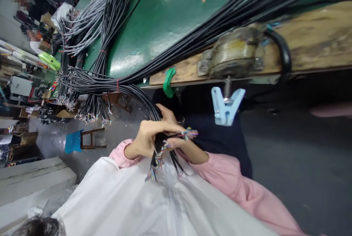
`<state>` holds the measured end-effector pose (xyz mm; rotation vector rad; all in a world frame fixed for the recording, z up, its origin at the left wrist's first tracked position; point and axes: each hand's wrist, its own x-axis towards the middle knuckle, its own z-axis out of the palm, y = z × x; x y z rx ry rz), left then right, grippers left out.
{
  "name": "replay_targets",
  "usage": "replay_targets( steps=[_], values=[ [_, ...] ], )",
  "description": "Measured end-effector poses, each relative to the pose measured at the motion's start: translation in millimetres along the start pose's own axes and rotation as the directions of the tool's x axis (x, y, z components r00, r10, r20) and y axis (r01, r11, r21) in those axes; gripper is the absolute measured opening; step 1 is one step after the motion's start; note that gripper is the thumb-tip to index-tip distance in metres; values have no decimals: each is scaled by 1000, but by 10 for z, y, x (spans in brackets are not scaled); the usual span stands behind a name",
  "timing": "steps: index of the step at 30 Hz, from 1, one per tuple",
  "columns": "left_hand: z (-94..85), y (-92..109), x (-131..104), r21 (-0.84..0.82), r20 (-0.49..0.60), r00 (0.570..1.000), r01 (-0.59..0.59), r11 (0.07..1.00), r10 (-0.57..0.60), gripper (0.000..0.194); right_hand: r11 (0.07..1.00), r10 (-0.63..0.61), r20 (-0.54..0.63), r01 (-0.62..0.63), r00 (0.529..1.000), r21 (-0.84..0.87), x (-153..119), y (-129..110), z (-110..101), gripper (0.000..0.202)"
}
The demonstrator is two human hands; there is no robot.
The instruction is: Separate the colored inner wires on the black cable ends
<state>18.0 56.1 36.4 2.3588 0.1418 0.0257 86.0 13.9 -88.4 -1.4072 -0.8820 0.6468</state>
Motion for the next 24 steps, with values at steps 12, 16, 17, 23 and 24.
replay_targets(
  steps=[12,16,17,23,24],
  values=[
    [-1,-87,19,-136,-60,998,-37,990,29,41,998,-23,-112,17,993,-54,-214,-495,-696,26],
    [39,-91,60,-154,-76,990,-128,980,117,38,992,-113,-272,94,956,-82,-515,-823,-1019,11],
    [61,-83,71,-152,-81,988,-145,978,134,39,990,-132,-270,116,954,-74,-544,-877,-1061,9],
    [107,9,118,52,21,999,-30,998,29,39,963,-267,-305,264,914,-54,-463,-1005,-1113,1],
    [101,20,123,73,36,999,-27,997,25,37,963,-267,-318,263,910,-57,-444,-1014,-1116,3]
  ],
)
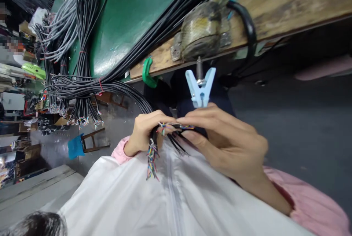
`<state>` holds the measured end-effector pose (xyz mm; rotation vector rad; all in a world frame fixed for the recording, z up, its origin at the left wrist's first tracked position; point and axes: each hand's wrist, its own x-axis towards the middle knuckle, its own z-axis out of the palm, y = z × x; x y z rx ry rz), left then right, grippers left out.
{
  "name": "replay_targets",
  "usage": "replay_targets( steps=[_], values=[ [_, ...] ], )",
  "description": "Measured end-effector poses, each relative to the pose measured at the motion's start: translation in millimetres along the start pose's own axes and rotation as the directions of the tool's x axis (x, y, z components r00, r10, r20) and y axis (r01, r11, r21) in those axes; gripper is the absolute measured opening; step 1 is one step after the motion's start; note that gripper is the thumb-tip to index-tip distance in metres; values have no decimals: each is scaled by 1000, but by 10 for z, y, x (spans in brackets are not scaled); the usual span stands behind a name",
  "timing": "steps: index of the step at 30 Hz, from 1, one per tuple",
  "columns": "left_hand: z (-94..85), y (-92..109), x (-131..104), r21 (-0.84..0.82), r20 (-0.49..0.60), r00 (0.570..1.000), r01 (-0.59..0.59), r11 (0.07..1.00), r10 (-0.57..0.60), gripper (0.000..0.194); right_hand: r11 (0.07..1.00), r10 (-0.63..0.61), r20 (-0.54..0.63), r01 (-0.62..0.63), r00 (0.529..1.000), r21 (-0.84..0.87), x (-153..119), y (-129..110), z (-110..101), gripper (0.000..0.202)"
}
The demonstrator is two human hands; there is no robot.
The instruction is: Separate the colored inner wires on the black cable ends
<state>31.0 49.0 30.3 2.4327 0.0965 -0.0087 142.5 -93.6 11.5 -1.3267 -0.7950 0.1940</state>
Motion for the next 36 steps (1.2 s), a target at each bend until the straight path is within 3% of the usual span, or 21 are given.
replay_targets(
  steps=[3,9,15,19,24,30,36],
  values=[
    [-15,8,11,34,7,1000,-20,999,20,35,999,44,-42,-44,998,-11,26,-12,4,12],
    [75,-25,1,68,-115,992,-51,996,58,41,993,115,-184,-118,976,-7,-42,12,118,24],
    [191,-14,-31,91,-219,976,24,996,-3,41,996,60,-251,-76,966,-56,-24,-3,221,19],
    [170,-3,-11,42,-224,974,-30,999,39,40,984,-70,-330,10,941,-180,-23,-18,174,16],
    [177,-30,26,48,-233,969,-73,996,82,40,945,-149,-216,75,965,-319,-26,-1,113,16],
    [211,-36,62,122,-404,886,-197,973,230,45,904,-261,-196,168,945,-393,-3,40,108,19],
    [264,-10,48,38,-469,870,-152,988,152,41,877,-314,-85,255,946,-407,24,-14,58,17]
  ],
)
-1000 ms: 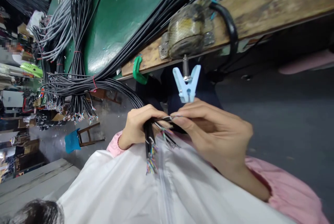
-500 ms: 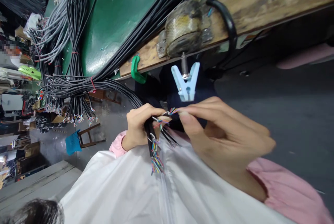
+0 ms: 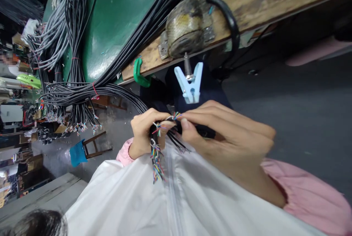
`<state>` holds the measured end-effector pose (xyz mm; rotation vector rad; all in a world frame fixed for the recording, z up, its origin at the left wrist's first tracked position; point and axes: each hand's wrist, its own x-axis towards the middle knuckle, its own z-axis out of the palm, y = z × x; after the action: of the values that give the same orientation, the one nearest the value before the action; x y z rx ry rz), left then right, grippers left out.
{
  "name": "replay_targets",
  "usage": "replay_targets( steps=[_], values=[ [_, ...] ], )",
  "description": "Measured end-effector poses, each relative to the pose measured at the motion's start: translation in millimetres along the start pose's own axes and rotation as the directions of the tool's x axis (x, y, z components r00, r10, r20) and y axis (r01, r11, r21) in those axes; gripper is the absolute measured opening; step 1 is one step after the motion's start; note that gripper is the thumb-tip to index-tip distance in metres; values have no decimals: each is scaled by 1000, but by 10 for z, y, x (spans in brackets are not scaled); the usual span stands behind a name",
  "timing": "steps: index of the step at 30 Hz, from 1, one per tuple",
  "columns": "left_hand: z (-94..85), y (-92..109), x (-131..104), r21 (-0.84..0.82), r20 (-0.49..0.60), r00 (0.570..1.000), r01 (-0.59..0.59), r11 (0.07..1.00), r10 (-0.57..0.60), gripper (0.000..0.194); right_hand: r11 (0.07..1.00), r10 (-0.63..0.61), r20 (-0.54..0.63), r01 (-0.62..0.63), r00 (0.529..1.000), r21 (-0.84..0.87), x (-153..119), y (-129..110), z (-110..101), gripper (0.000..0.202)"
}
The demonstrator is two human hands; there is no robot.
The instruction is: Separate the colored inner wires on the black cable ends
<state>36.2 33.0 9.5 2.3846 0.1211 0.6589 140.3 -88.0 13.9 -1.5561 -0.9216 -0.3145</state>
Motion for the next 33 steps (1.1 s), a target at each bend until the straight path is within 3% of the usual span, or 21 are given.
replay_targets(
  steps=[4,10,14,17,20,26,28,33],
  values=[
    [6,10,17,-22,-37,998,-44,999,43,36,992,127,84,-127,988,-8,24,-48,-82,16],
    [10,-28,-1,-28,18,1000,-25,999,26,42,974,226,62,-227,972,16,64,-89,-114,17],
    [13,-39,-26,6,49,999,-13,1000,13,44,939,296,87,-306,951,154,81,-61,-74,17],
    [-12,-36,-16,4,82,997,-14,1000,14,42,871,417,111,-432,902,235,59,-51,-77,14],
    [-52,-49,3,0,138,990,-28,1000,28,43,822,491,120,-505,863,264,18,-64,-112,8],
    [-50,-123,-34,38,321,947,-12,999,-1,43,856,481,81,-488,873,169,-60,-100,-114,11],
    [-19,-123,-63,49,301,954,-3,999,-12,44,878,459,62,-464,886,122,-55,-113,-107,10],
    [35,-61,-80,12,55,997,59,998,-59,50,926,362,96,-369,927,71,-9,-123,-100,11]
  ],
)
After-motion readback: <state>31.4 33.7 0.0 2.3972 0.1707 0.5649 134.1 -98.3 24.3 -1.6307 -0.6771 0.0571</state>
